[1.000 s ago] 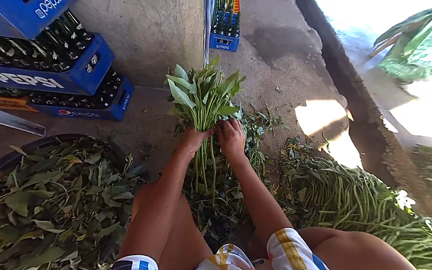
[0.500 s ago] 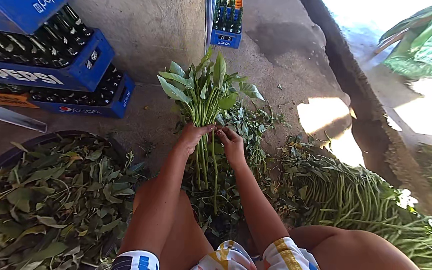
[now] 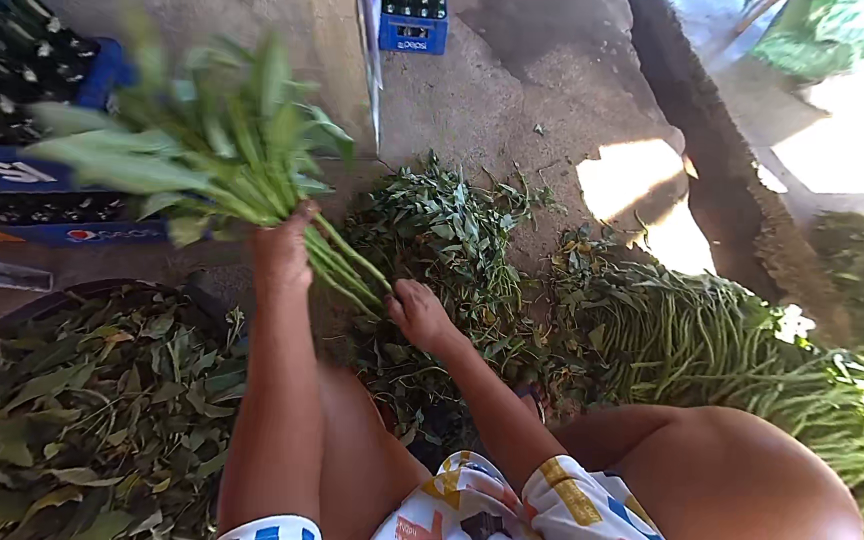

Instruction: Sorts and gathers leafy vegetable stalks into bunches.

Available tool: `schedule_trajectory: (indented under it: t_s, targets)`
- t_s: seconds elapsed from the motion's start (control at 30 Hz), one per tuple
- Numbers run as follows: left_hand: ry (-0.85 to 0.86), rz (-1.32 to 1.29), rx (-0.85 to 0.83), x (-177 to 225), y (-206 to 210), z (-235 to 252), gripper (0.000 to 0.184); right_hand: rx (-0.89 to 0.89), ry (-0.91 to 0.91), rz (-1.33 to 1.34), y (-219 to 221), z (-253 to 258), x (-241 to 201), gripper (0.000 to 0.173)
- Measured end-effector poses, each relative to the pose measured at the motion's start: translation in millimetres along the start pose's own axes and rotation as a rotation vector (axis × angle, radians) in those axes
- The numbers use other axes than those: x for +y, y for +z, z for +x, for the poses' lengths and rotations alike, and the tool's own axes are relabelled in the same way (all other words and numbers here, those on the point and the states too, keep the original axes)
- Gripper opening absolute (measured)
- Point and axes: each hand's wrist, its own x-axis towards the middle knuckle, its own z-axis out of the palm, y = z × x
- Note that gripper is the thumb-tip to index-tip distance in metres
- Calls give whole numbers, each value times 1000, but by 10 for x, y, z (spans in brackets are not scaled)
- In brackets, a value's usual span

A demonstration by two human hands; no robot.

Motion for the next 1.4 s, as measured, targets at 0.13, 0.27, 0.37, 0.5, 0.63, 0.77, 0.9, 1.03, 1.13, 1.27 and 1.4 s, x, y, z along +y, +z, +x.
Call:
schedule_trajectory:
  t_s: [0.13, 0.27, 0.37, 0.5, 0.63, 0.77, 0.9, 1.03, 1.13, 1.27, 1.4]
  targets:
    - [258, -410, -194, -910, -217, 1038, 26, 97, -68, 214, 71, -134, 103, 43]
    - [117, -574, -154, -834, -69, 816, 19, 474, 42, 930, 26, -74, 0, 46]
    - [283, -570, -79, -814, -15, 754, 22, 711, 302, 1221, -128, 40, 129, 50]
    - [509, -532, 53, -767, -216, 987, 30, 831, 618, 671, -340, 62, 1359, 45]
    - [399, -471, 60, -823, -193, 1035, 24, 434, 956, 23, -414, -176, 2563, 91]
    - [327, -427, 39, -830, -141, 1080, 20, 316, 1081, 1, -367, -186, 2819, 96]
    - [302, -407, 20, -829, -69, 1066, 18, 408, 1082, 215, -177, -41, 2739, 101]
    - [280, -391, 0, -828, -40, 1040, 18, 469, 998, 505, -158, -12, 2711, 106]
    - [270, -419, 1, -830, -31, 1041, 17, 438, 946, 651, -221, -10, 2656, 96]
    - [267, -460, 11, -817, -15, 1034, 17, 496, 862, 721, -76, -43, 2695, 102]
    - [252, -475, -5, -814, -19, 988, 19, 561, 871, 587, -349, -21, 2463, 95]
